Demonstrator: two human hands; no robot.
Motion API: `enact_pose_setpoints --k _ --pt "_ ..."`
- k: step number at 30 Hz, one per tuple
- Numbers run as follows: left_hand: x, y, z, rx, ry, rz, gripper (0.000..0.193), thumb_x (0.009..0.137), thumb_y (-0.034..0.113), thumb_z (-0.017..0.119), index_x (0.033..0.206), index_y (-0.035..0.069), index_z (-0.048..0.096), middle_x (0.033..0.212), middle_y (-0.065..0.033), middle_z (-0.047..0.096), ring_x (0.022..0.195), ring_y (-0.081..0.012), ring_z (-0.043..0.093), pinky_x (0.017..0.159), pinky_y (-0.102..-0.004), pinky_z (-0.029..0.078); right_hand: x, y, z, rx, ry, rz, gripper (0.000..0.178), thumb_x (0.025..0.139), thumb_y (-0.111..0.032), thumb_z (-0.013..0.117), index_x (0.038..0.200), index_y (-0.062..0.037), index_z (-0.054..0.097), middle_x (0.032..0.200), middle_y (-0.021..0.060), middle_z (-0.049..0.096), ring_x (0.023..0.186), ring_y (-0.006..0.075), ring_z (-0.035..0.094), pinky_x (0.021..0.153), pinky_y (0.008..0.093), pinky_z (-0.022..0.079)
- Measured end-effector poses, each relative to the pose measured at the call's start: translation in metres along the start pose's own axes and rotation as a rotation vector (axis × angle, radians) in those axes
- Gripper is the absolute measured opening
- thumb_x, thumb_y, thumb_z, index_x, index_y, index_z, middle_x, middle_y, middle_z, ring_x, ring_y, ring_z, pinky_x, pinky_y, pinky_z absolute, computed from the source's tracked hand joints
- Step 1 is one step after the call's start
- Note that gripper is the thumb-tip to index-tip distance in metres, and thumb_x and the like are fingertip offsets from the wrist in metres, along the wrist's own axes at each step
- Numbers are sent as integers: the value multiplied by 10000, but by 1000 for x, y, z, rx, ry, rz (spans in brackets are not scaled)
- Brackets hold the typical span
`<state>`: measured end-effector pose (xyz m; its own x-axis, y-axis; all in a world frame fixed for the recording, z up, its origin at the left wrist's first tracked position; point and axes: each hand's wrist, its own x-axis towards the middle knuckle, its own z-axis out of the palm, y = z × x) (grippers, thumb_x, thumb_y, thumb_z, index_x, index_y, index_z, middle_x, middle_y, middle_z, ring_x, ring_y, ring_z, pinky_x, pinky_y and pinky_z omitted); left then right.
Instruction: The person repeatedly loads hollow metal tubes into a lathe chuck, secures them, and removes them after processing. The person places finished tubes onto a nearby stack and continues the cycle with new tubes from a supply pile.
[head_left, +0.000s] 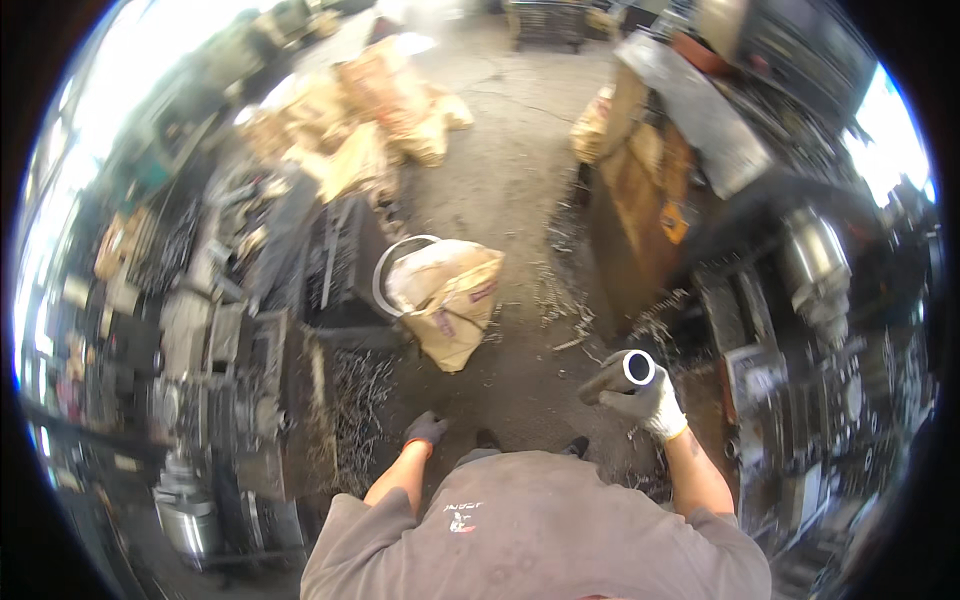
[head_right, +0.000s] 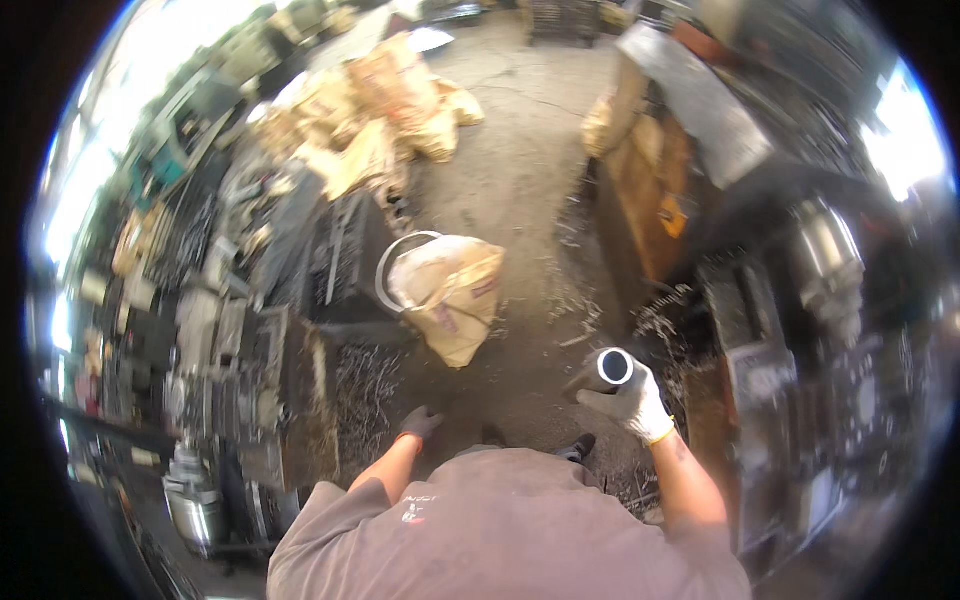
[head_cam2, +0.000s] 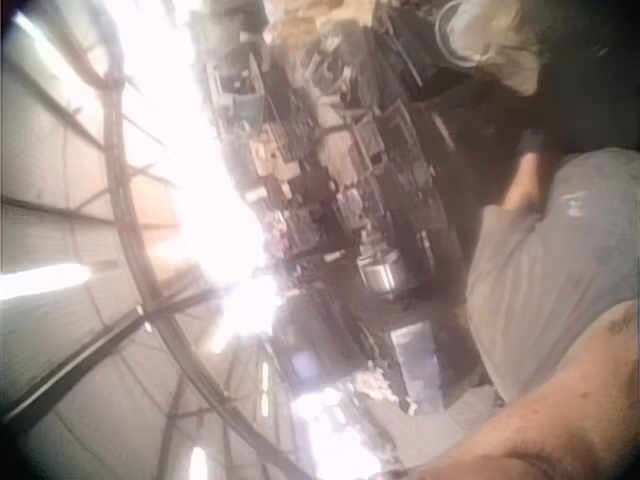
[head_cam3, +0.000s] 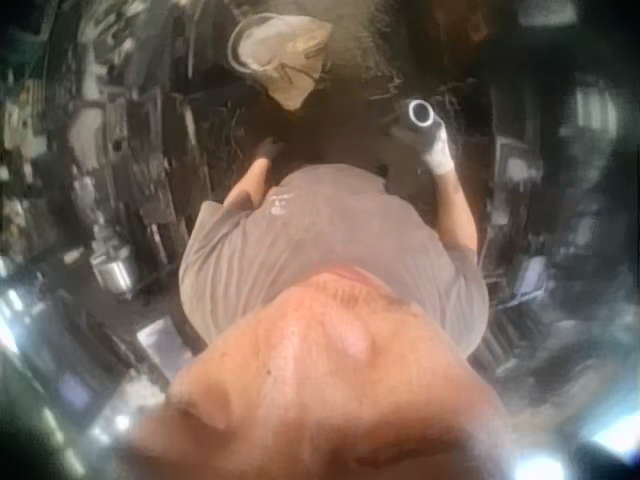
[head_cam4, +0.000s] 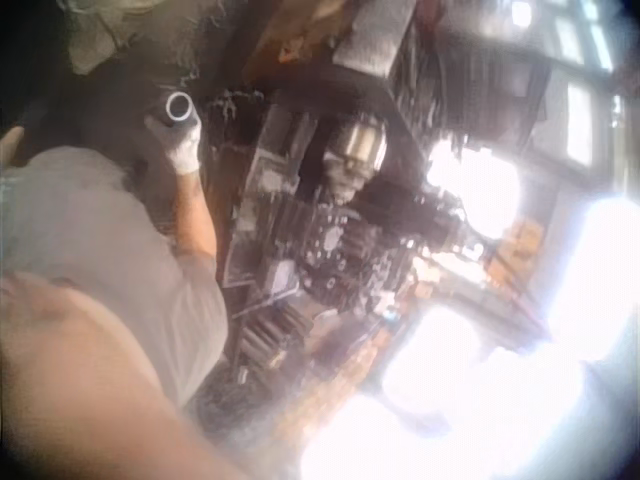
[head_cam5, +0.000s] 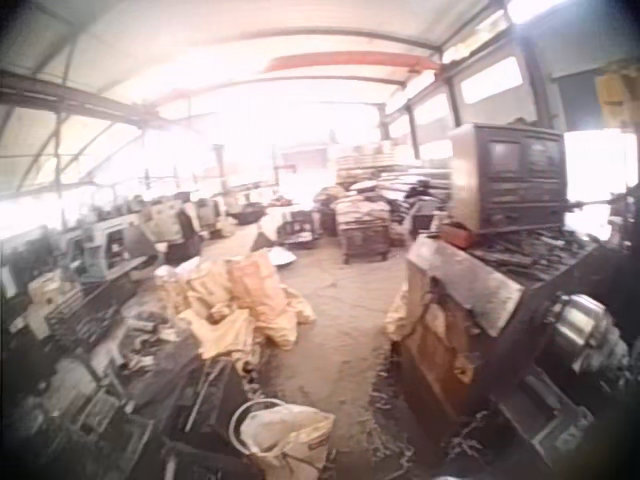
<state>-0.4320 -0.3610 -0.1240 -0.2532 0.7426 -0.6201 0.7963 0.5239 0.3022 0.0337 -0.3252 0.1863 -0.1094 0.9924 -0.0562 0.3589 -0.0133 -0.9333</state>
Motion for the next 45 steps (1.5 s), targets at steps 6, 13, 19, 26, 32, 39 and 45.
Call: enact_pose_setpoints --k 6,13,19,26,32,39,45 --pt "-69 -271 13 -346 172 -526 683 922 619 642 1328 80 749 1413 -245 672 1335 -430 632 1090 -491 518 79 -62 179 10 -560 -343 449 768 -193 920 1155 -51 740 1054 76 771 953 191 738 886 366 591" --pt "-218 -328 117 -472 314 -801 540 1019 478 583 1286 39 751 1344 -255 705 1256 -431 674 1039 -516 524 112 -151 361 -236 -1088 -540 530 760 -220 929 1219 -49 726 1086 151 773 984 250 751 903 395 590" --pt "-295 -226 258 -1011 318 -1080 550 1049 476 548 1338 34 705 1401 -261 663 1302 -435 632 1070 -516 498 129 -222 495 -119 -1282 -736 502 761 -226 897 1206 -70 724 1070 160 778 975 269 764 881 403 592" --pt "-282 -141 250 -1649 762 -1435 563 1083 473 507 1399 29 651 1468 -267 614 1356 -441 582 1107 -517 467 153 -255 638 -112 -1376 -961 498 781 -277 868 1221 -87 732 1045 177 786 960 337 783 863 411 621" --pt "-296 -180 91 -1311 1707 -2032 575 1113 470 472 1451 24 606 1525 -273 572 1402 -445 540 1138 -517 441 175 -247 675 -151 -1437 -1201 542 822 -358 862 1251 -77 686 1010 189 771 918 398 769 792 476 629" --pt "-370 -231 -7 -544 1698 -2054 629 1100 517 489 1432 -8 588 1466 -298 587 1272 -486 606 1055 -530 498 237 -358 696 -69 -1806 -1267 347 828 -207 838 1127 -40 780 971 151 791 883 324 780 800 413 621" --pt "-391 -260 32 -1170 2297 -1500 506 1008 468 656 1294 51 661 1123 -237 722 1036 -470 697 902 -549 541 158 -442 786 181 -1535 -1609 521 824 -279 841 1273 -38 740 1213 199 770 1063 353 770 947 409 618"
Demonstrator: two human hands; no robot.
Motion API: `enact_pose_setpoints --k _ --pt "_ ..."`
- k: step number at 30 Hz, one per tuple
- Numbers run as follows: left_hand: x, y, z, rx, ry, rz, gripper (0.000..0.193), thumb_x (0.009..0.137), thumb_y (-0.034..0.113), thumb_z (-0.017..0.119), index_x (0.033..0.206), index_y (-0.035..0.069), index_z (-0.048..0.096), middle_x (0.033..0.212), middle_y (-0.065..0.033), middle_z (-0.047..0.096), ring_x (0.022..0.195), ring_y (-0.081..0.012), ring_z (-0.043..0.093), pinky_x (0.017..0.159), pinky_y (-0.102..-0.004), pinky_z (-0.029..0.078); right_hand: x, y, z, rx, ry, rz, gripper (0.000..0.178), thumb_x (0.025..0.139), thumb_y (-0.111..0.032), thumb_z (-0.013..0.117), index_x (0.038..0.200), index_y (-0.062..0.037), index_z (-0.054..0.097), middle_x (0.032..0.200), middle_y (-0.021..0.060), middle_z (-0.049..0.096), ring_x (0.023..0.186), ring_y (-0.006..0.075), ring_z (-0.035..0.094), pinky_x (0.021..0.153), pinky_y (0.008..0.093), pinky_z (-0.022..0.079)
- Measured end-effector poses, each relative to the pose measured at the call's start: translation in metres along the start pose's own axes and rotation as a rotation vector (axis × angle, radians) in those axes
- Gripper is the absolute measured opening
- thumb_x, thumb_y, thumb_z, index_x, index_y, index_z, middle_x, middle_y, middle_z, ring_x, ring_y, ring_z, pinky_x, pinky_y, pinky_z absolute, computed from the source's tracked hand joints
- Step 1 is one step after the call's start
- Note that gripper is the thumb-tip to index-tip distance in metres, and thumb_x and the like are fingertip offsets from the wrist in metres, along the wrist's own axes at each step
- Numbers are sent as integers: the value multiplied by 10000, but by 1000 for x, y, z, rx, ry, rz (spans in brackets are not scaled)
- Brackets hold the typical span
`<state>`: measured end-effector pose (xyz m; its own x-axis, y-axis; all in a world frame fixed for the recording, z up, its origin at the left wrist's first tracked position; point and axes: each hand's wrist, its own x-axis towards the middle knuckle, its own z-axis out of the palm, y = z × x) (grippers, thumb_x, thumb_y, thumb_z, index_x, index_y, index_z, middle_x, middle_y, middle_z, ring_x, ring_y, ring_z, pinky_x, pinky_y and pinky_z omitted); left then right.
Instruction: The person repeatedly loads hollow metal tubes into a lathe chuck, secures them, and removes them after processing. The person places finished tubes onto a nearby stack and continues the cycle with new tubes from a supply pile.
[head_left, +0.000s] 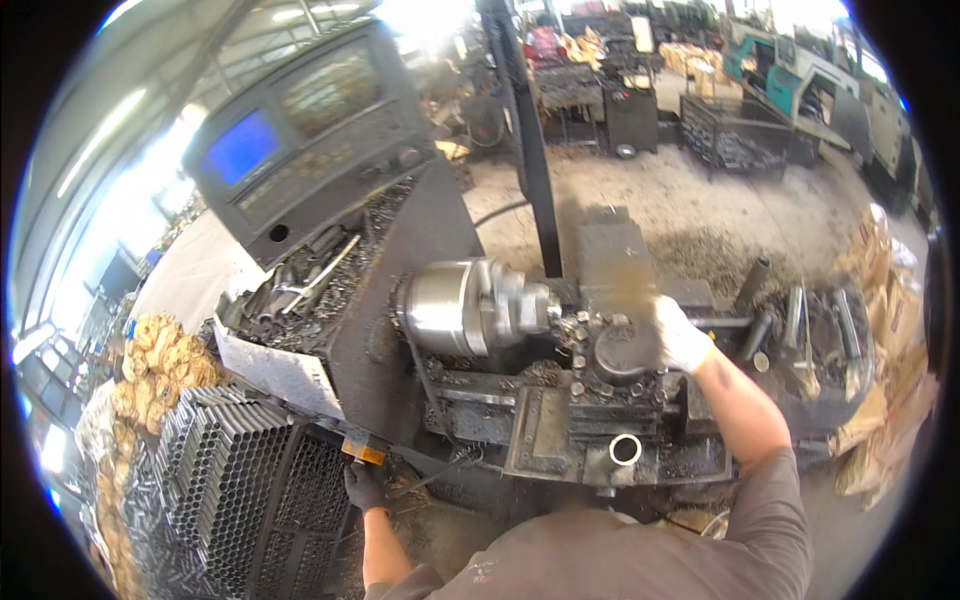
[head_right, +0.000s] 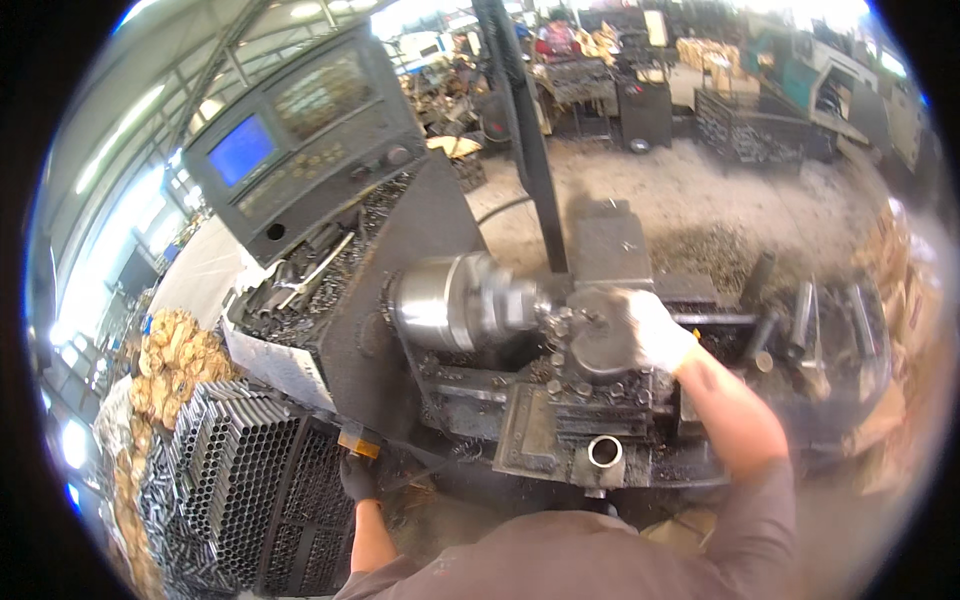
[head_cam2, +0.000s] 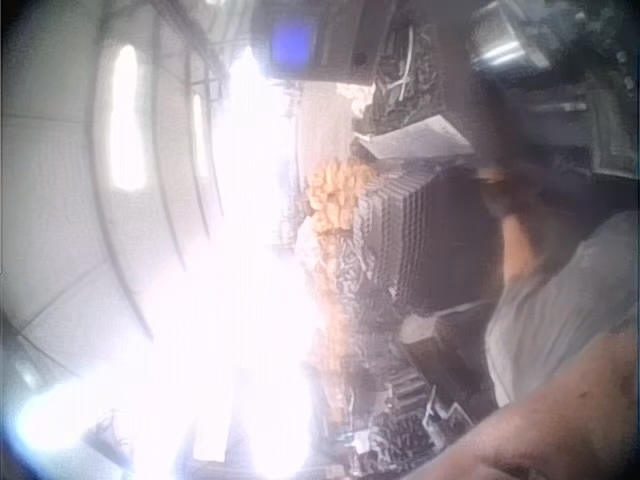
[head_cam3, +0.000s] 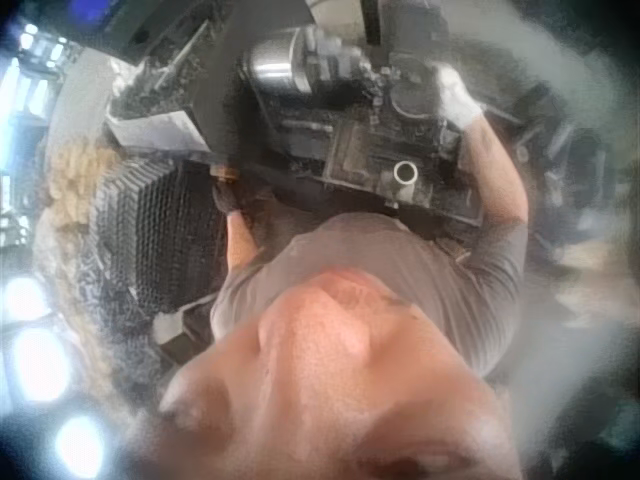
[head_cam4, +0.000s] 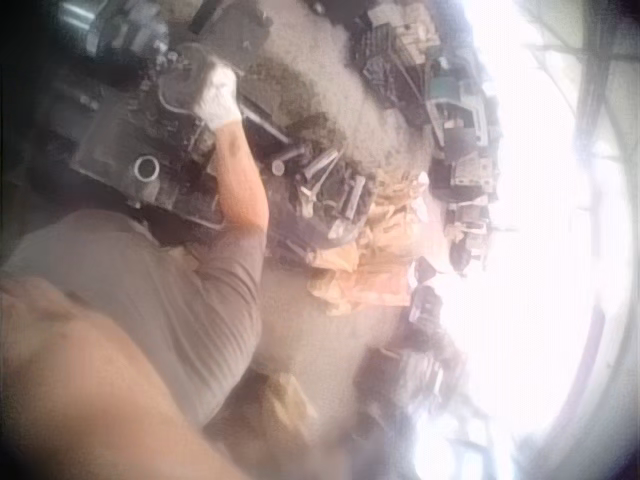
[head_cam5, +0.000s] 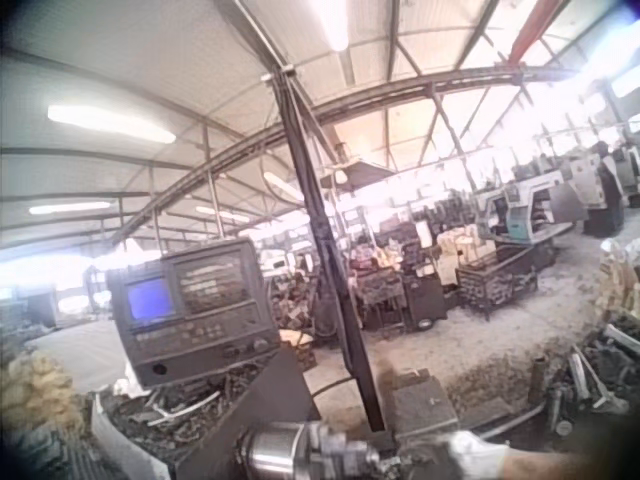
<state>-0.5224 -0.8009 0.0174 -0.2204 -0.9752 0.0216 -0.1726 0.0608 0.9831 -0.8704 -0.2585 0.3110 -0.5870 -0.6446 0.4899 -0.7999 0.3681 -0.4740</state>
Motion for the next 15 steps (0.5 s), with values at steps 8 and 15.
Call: enact_pose_setpoints --k 8,15 --pt "-38 -92 4 339 63 109 364 922 258 744 1227 73 672 1062 -190 738 998 -399 711 842 -505 572 134 99 94 -408 -803 305 575 837 -532 851 1217 -103 807 1242 95 770 1089 244 708 821 384 589" --pt "-107 -175 -11 145 -281 114 281 985 244 687 1203 70 657 1017 -122 741 814 -234 660 702 -392 551 134 101 103 -231 -883 42 431 885 -479 795 1118 -116 806 1129 121 784 1004 305 730 833 440 583"
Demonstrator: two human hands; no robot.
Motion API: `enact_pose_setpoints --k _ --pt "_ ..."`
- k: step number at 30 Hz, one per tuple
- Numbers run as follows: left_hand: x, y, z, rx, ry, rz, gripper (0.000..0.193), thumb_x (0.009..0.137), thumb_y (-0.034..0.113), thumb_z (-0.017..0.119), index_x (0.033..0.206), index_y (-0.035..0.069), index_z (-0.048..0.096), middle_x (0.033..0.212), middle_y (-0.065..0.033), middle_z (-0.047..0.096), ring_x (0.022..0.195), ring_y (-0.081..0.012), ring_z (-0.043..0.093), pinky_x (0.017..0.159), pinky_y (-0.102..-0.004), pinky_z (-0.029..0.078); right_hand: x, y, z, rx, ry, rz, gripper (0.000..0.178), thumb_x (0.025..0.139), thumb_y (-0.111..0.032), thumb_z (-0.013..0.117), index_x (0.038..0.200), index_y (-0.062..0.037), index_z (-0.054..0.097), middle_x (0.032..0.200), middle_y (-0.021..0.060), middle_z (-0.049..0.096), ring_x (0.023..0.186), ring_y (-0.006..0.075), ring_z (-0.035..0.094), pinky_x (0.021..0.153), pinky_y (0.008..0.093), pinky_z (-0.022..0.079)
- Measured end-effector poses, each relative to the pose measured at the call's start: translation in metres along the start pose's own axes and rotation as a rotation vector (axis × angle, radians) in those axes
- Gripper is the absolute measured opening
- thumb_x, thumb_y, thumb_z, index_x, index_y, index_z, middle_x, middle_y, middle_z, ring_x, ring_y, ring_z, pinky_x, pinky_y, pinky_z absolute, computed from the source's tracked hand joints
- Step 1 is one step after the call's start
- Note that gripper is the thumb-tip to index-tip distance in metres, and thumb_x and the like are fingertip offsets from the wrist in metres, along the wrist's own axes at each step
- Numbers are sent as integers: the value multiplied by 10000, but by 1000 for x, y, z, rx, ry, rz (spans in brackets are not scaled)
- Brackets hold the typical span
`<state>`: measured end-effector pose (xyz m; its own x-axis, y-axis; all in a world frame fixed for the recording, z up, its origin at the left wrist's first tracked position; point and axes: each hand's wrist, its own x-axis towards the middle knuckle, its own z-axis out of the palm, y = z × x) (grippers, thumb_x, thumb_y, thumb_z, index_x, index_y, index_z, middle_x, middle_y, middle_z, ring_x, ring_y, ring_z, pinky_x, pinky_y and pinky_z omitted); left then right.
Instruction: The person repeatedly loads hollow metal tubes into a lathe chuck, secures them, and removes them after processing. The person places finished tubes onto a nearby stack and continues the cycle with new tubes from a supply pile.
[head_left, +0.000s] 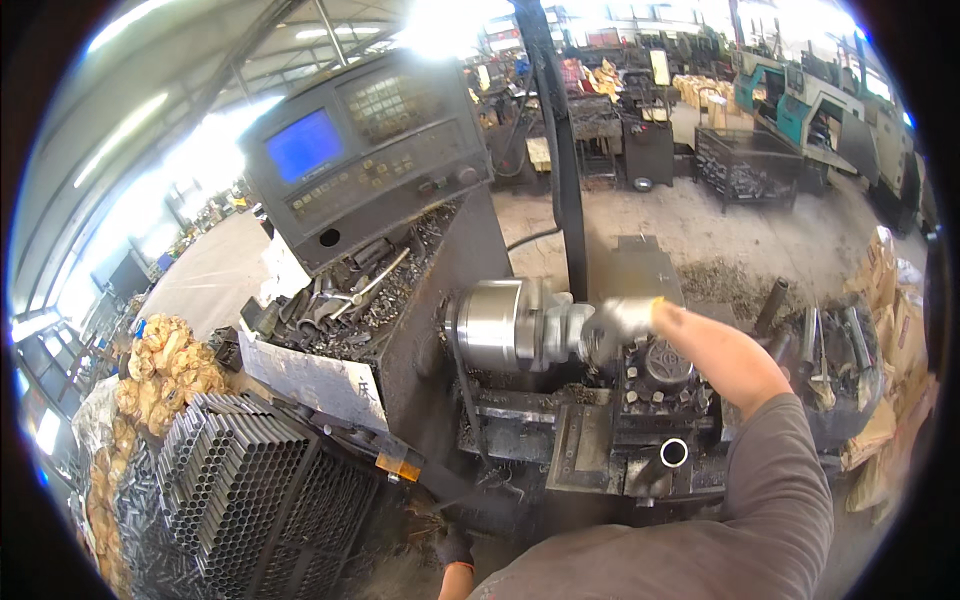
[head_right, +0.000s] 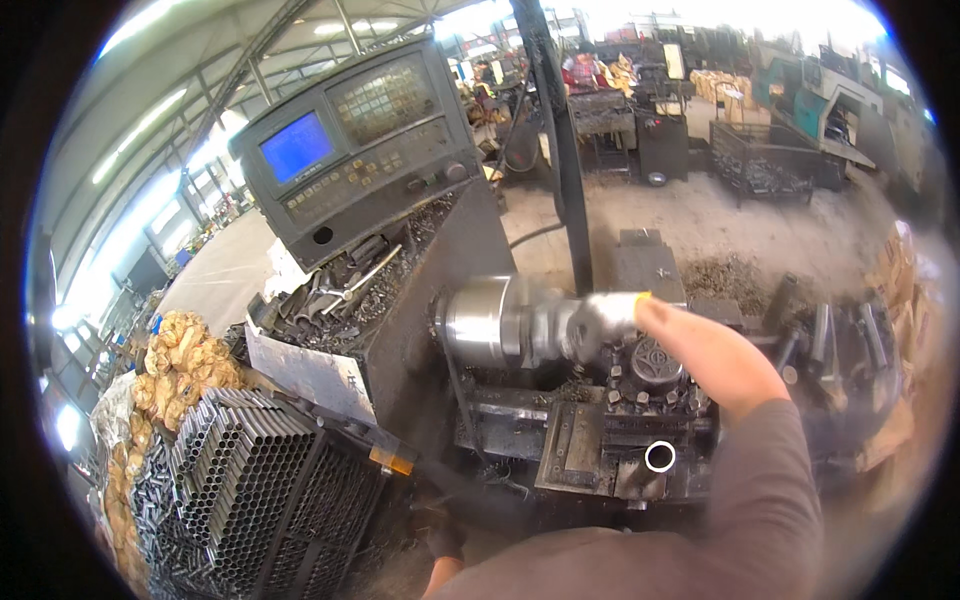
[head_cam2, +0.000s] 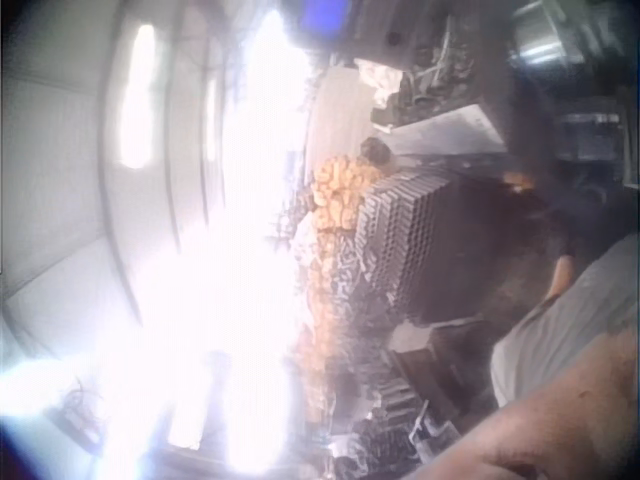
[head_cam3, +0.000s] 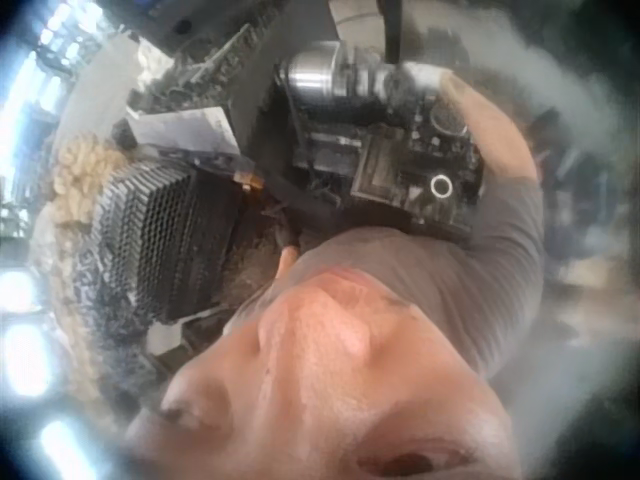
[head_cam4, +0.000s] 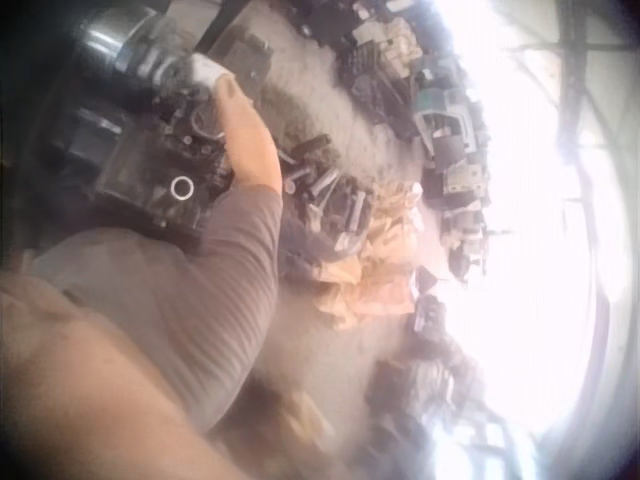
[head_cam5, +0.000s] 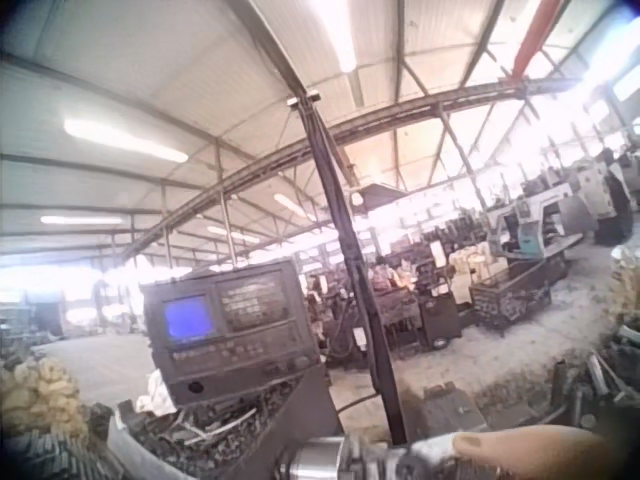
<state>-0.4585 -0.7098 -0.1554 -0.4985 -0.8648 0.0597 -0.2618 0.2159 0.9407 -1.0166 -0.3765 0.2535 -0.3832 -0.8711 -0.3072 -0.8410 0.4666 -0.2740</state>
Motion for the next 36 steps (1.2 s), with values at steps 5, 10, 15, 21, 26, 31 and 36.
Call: enact_pose_setpoints --k 5,10,15,21,26,31,36 --pt "-27 -46 -25 108 -209 -91 291 963 218 680 1187 35 649 966 -154 729 753 -258 674 629 -398 558 -61 92 0 -255 677 687 306 922 -368 697 1039 -107 806 976 156 800 850 343 757 760 480 596" --pt "-40 -80 -37 -180 -497 -244 286 944 186 668 1172 15 650 942 -173 720 731 -280 686 592 -413 562 -29 155 39 -231 634 177 243 895 -238 638 926 -50 788 868 180 765 723 328 711 666 463 556" --pt "-27 -88 -31 304 -903 331 263 982 215 652 1180 42 656 949 -151 718 733 -283 683 611 -429 563 35 86 37 170 26 3 282 844 -306 795 972 -56 811 869 158 772 727 327 723 649 475 569" --pt "-45 -9 7 -2 -566 -66 304 998 255 650 1239 72 678 1090 -145 751 959 -325 726 780 -468 583 44 47 31 -618 132 -249 262 868 -320 782 892 -64 832 819 172 771 759 302 754 661 439 571" --pt "-50 229 76 528 -352 564 332 955 261 712 1241 92 709 1118 -166 745 1028 -402 709 893 -541 572 52 91 26 -4 -91 -74 254 844 -247 787 998 -46 778 886 194 765 803 330 753 701 449 577" --pt "9 440 196 391 -205 1334 494 816 209 796 1278 91 664 1284 -166 661 1213 -377 638 1141 -564 476 13 95 28 18 -106 -116 327 820 -173 791 1104 -27 723 953 215 759 846 359 752 741 459 583" --pt "62 509 269 552 -331 1527 748 775 313 827 1454 124 574 1518 -201 542 1463 -393 465 1288 -605 277 -114 80 21 202 457 262 497 747 -126 804 1208 -6 666 1028 232 759 941 394 744 815 462 579"
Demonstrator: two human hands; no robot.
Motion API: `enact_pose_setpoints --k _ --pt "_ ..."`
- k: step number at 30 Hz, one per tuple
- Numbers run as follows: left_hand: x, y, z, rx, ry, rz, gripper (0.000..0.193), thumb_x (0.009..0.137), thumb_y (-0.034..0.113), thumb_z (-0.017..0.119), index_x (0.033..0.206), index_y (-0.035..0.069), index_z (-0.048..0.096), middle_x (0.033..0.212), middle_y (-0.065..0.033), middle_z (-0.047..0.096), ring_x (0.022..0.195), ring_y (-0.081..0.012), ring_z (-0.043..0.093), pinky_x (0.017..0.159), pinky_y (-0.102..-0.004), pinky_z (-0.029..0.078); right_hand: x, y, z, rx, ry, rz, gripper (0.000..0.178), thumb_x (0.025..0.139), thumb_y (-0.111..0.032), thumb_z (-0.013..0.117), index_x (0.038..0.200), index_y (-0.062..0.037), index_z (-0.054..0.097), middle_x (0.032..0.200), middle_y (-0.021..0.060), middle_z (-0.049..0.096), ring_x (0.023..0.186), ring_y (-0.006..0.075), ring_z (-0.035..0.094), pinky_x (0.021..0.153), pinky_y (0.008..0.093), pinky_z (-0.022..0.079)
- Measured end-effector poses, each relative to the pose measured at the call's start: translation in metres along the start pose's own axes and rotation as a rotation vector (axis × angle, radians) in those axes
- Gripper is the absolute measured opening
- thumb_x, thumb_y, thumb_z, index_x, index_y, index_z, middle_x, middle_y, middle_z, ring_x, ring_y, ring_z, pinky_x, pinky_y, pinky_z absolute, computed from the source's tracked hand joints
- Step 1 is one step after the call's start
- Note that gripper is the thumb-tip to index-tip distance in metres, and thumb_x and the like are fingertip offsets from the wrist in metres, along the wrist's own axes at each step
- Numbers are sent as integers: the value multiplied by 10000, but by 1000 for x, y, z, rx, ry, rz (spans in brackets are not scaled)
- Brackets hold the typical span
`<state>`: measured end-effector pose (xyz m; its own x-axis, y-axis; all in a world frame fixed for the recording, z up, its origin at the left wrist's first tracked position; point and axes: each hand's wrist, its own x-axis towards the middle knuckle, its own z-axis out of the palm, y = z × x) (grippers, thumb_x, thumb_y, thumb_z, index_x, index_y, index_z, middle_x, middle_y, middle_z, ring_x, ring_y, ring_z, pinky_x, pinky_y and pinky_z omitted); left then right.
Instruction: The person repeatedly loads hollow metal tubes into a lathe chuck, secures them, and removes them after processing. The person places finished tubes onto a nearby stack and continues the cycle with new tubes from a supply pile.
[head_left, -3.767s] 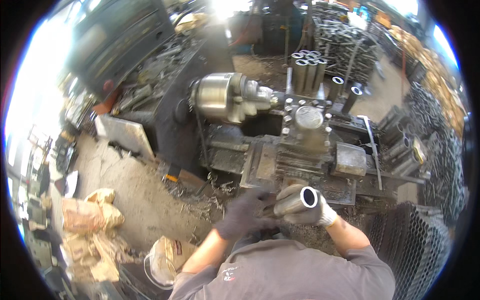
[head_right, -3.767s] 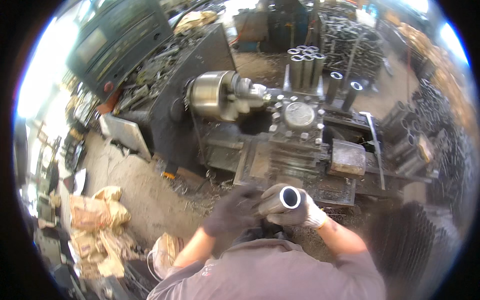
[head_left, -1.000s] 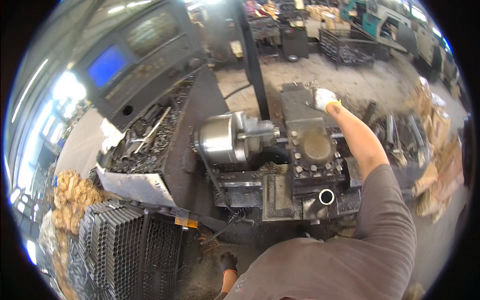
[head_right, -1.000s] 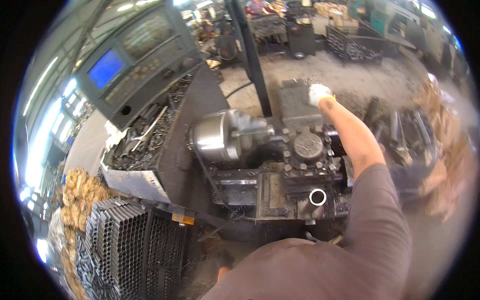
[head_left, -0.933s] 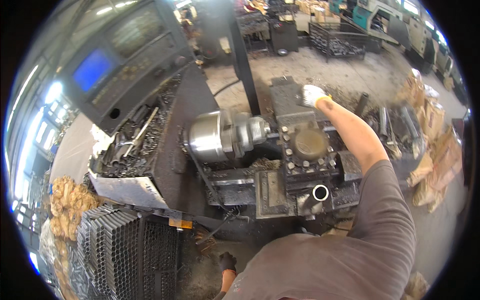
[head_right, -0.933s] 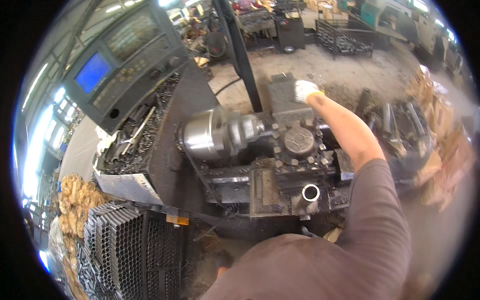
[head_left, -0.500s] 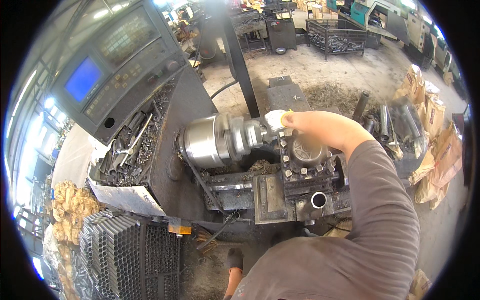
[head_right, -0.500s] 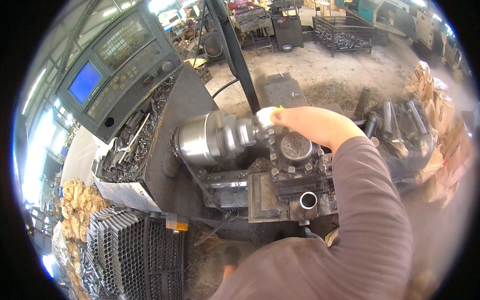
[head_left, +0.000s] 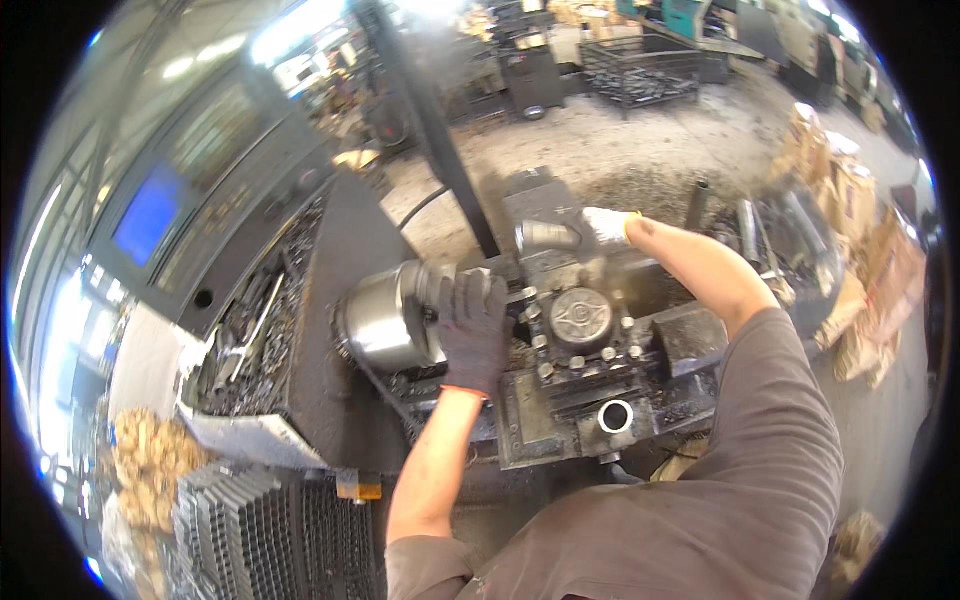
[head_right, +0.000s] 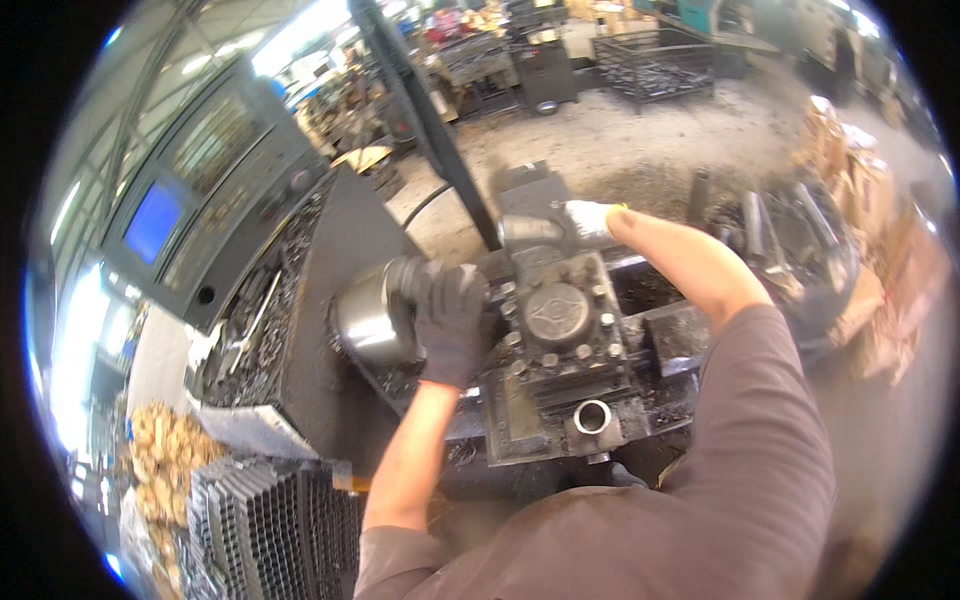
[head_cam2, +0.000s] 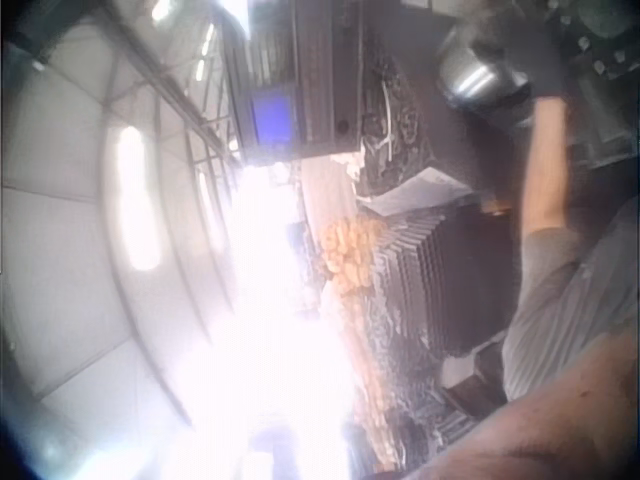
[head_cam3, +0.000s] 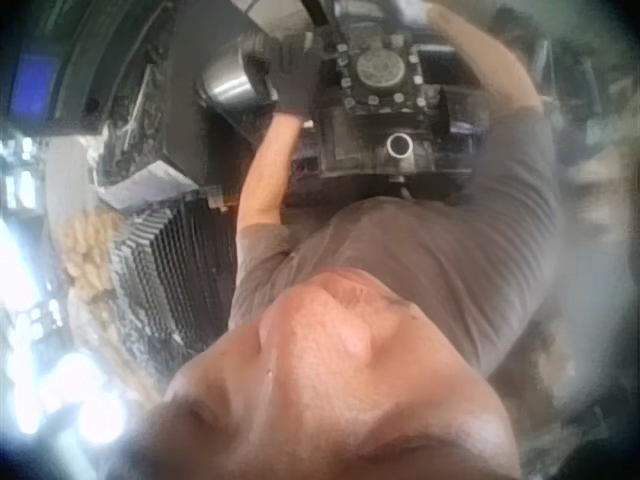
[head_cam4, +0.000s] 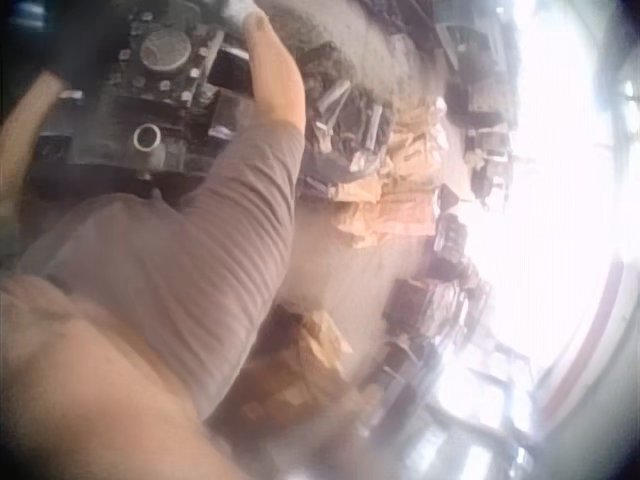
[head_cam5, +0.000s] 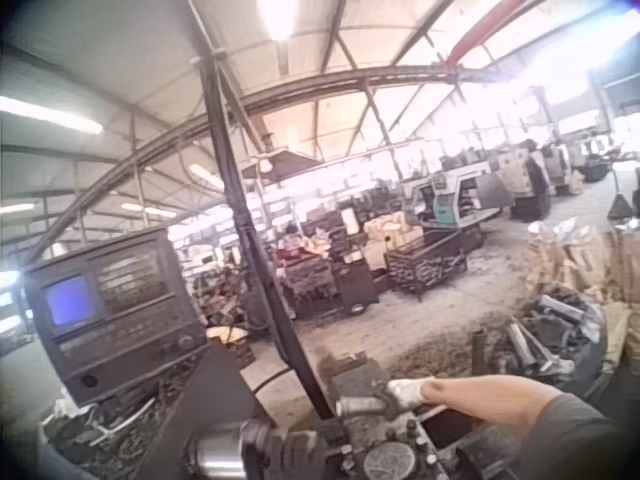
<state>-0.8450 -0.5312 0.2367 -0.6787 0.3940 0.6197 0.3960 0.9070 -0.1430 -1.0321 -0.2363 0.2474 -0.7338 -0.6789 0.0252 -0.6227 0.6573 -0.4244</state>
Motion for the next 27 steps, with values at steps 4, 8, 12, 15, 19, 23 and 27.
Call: enact_pose_setpoints --k 4,8,12,15,19,23,27 --pt "26 -23 52 165 -345 43 607 979 456 645 1506 169 559 1592 -149 538 1515 -391 438 1336 -609 116 -106 -17 -31 41 475 152 485 795 -207 799 1240 -49 686 1030 239 758 939 376 741 858 453 573" --pt "27 -64 121 270 -476 107 427 972 260 611 1391 189 654 1471 -120 615 1451 -356 502 1278 -590 278 -297 -27 9 638 610 449 476 813 -211 824 1222 -31 659 962 78 719 819 164 688 723 367 573" --pt "32 -91 142 527 -345 370 335 1036 271 538 1250 158 769 1289 -111 727 1276 -269 661 1149 -447 477 -481 -32 114 612 454 1384 322 884 -246 780 1125 -37 734 879 84 711 696 138 663 583 318 531" --pt "42 -79 117 529 -425 278 379 952 252 620 1315 217 726 1411 -110 644 1395 -326 558 1299 -511 280 -568 -52 193 606 265 1712 302 901 -342 777 1035 -72 775 919 120 759 803 244 722 705 401 565" --pt "53 -55 79 543 -633 269 517 884 368 713 1386 252 671 1469 -120 617 1444 -338 519 1304 -526 254 -619 -45 264 247 147 1649 322 949 -367 705 1172 -145 774 1077 125 789 993 319 740 906 453 555" --pt "58 -47 70 553 -579 284 694 802 375 806 1457 255 611 1498 -105 604 1479 -331 487 1304 -519 257 -637 -11 301 -211 324 1245 322 960 -349 686 1201 -152 769 1097 140 789 1010 311 747 908 455 558" --pt "51 -45 69 472 -679 166 722 788 364 827 1468 250 612 1551 -122 575 1497 -332 469 1311 -510 253 -577 13 224 -61 59 1504 398 881 -346 730 1175 -83 785 1115 208 774 998 376 755 911 462 591"
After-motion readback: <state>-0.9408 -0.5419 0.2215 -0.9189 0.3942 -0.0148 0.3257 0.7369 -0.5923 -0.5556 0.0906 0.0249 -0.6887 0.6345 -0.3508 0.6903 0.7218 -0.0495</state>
